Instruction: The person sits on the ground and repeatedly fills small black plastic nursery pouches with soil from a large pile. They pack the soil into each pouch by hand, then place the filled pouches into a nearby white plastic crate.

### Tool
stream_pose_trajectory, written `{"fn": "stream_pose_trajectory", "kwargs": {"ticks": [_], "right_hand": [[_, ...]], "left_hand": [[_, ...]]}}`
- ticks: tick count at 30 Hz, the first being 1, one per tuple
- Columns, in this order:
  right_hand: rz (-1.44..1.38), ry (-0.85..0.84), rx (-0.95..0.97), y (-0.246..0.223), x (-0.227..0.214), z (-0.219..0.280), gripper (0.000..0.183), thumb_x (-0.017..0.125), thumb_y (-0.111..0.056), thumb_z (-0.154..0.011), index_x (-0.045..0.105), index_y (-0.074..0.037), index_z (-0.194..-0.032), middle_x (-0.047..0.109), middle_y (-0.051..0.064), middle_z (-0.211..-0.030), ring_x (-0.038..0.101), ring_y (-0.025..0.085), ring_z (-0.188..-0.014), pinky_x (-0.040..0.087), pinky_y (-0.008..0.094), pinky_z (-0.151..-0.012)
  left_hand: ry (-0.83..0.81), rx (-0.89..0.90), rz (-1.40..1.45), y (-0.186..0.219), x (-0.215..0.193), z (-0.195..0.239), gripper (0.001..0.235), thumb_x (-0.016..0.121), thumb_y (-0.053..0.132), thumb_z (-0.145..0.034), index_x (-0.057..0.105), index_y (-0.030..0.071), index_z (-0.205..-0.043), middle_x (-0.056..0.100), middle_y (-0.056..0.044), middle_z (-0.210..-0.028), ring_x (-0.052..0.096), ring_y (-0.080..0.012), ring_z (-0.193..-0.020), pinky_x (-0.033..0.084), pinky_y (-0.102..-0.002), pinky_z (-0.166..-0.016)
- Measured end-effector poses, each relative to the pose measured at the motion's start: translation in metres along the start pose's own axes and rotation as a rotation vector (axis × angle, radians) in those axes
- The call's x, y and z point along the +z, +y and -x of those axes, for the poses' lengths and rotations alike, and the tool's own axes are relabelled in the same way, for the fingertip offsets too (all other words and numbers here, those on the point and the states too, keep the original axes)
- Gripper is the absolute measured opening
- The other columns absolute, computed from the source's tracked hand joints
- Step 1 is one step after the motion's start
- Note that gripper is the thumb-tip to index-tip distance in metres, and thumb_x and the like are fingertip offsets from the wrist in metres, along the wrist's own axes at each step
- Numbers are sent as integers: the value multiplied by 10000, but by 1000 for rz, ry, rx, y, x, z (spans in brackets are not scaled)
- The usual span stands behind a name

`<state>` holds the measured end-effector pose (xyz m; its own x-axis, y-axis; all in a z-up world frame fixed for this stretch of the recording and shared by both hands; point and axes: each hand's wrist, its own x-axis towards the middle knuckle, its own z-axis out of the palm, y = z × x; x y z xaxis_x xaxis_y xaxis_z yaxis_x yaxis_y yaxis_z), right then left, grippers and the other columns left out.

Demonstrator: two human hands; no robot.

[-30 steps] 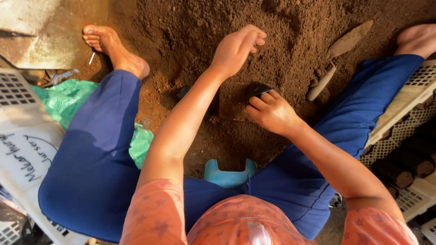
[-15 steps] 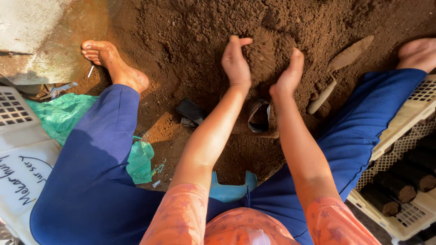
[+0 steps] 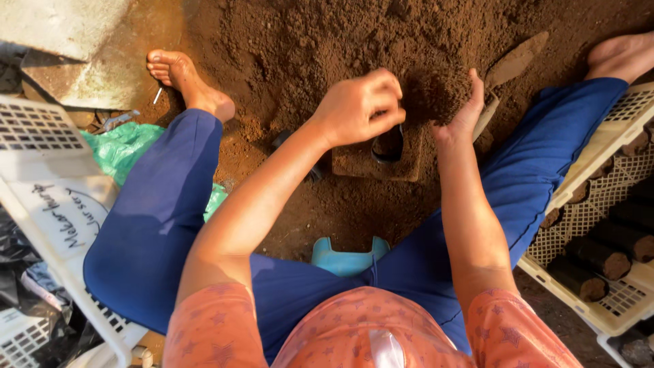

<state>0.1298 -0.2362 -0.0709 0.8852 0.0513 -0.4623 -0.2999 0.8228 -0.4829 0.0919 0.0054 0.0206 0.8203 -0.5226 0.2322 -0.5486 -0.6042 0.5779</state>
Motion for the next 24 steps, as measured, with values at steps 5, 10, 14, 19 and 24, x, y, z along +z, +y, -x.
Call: {"fn": "stream_pose_trajectory", "kwargs": {"ticks": [5,10,14,19,24], "right_hand": [[35,103,-129,-5,5,33,515,713,-415,-864,583,-105,-1254,689,122,-1140,688,313,-1066,592,524,-909],[31,-33,-120,-8,26,61,450,717,-440,-882,590,-106,-1157,664,109,-1112,681,292,-1045,604,487,-859],[219,-84,-200,0,45,67,480,707,-486,-848,611,-97,-1111,675,119,-1049,695,281,-982,612,474,-773],[276,-106,-214,13,59,57,402,722,-417,-830,600,-98,-1041,650,104,-976,676,274,-912,597,461,-740],[312,-214,-303,20,59,53,279,725,-293,-954,528,-100,-998,560,69,-941,599,232,-877,541,441,-757]], "left_hand": [[-320,-54,-89,27,15,16,152,671,135,-854,792,159,-942,598,-51,-1416,725,-216,-760,569,-383,-623],[-117,-23,101,22,43,22,430,596,-55,-812,780,133,-1152,671,-71,-1345,712,-325,-1050,559,-440,-881],[-142,-252,242,29,57,20,458,586,-66,-811,751,118,-1197,719,-114,-1232,718,-310,-1055,551,-416,-957],[-258,-565,447,26,52,5,405,613,-23,-842,701,56,-1229,769,-148,-1060,797,-231,-777,620,-361,-776],[-273,-619,523,12,51,4,348,653,-2,-835,655,-6,-1182,775,-110,-941,786,-185,-710,625,-349,-684]]}}
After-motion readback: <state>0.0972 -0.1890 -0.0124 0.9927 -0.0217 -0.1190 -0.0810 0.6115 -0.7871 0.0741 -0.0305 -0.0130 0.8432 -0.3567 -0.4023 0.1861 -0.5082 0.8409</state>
